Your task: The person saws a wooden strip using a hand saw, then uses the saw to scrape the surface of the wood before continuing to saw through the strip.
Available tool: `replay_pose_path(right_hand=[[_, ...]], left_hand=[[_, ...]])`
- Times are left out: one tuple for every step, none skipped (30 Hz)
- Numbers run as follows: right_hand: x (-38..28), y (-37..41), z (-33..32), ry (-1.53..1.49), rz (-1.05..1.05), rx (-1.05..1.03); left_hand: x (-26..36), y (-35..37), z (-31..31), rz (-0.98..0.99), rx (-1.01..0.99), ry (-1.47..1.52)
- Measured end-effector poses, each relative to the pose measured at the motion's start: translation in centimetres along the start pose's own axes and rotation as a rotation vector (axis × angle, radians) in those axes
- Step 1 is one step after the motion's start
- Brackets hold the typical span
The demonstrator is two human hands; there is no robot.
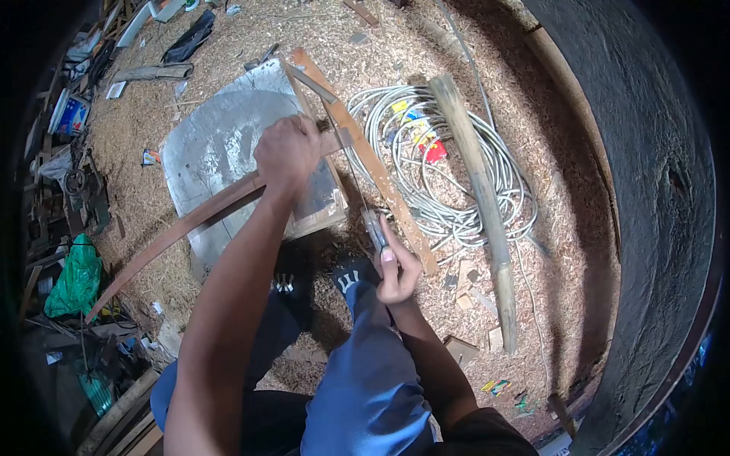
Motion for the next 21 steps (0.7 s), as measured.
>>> replay_pose_path(right_hand=[[-0.3,0.2,-0.2,0.001,-0.001,-0.002],[-0.8,0.8,-0.7,0.007,0.007,-0.014],[-1.2,1.6,-1.3,0.013,0.012,-0.023],[-1.4,2.8,-2.1,0.076,0.043,-0.057],[-1.1,3.3,-2.7,0.075,0.040,-0.060],[-1.0,3.6,-3.0,0.036,0.031,-0.030],[-0.7,4.0,-3.4,-0.003,0.028,0.002],[-0.2,3.6,-3.3,0.041,-0.004,-0.047],[-0.2,2.6,-2.5,0.042,-0.001,-0.043],[-0.4,1.3,-1.3,0.020,0.001,-0.034],[-0.3,0.3,-0.4,0.000,0.007,-0.026],[-0.1,-0.5,0.1,-0.011,-0.011,-0.035],[-0.3,-0.3,-0.2,-0.010,-0.010,-0.032],[-0.5,0.1,-0.5,-0.004,-0.008,-0.031],[-0.8,0.8,-0.8,0.002,-0.005,-0.033],[-1.1,2.0,-1.5,0.028,0.000,-0.023],[-1.0,2.8,-2.2,0.028,-0.005,-0.025],[-1.2,3.2,-2.6,0.016,-0.010,-0.020],[-1.0,3.7,-2.8,0.003,-0.008,-0.015],[-0.3,3.6,-2.8,-0.006,0.002,-0.032],[-0.3,2.7,-2.0,-0.006,0.006,-0.027]], left_hand=[[0.1,-0.1,-0.1,-0.002,0.001,0.001],[0.1,0.0,-0.2,-0.018,-0.012,-0.001],[0.2,0.0,-0.3,-0.032,-0.023,0.001],[0.3,0.0,-0.1,-0.033,-0.019,0.005],[0.2,0.0,0.0,-0.038,-0.002,0.023],[0.0,0.0,0.0,-0.043,0.014,0.036],[-0.3,0.1,0.0,-0.045,0.012,0.027],[-0.3,0.2,0.1,-0.029,0.007,0.028],[-0.1,0.1,0.2,-0.010,0.007,0.037],[0.1,-0.1,0.1,-0.008,0.008,0.041],[0.0,-0.2,0.1,-0.018,-0.017,0.017],[0.0,-0.1,0.1,-0.027,-0.044,-0.009],[0.3,-0.1,-0.1,-0.025,-0.046,-0.008],[0.4,0.0,-0.4,-0.035,-0.042,-0.013],[0.4,0.0,-0.7,-0.049,-0.038,-0.019],[0.2,0.1,-0.4,-0.053,-0.033,-0.015],[0.1,0.1,0.0,-0.032,0.001,0.018],[0.1,0.0,-0.2,-0.011,0.036,0.047],[-0.2,0.0,0.0,-0.013,0.035,0.040],[-0.4,0.1,0.2,-0.003,0.025,0.043],[-0.2,0.1,0.3,0.011,0.017,0.053]])
Point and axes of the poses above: each hand's wrist, its own y-axis away from the middle knuckle, its own z-axis out of the palm, x = y × z, the point moved 5 cm from there along -y, towards the middle knuckle, and after that the axes turned 11 degrees about x, right-handed, at the moved point
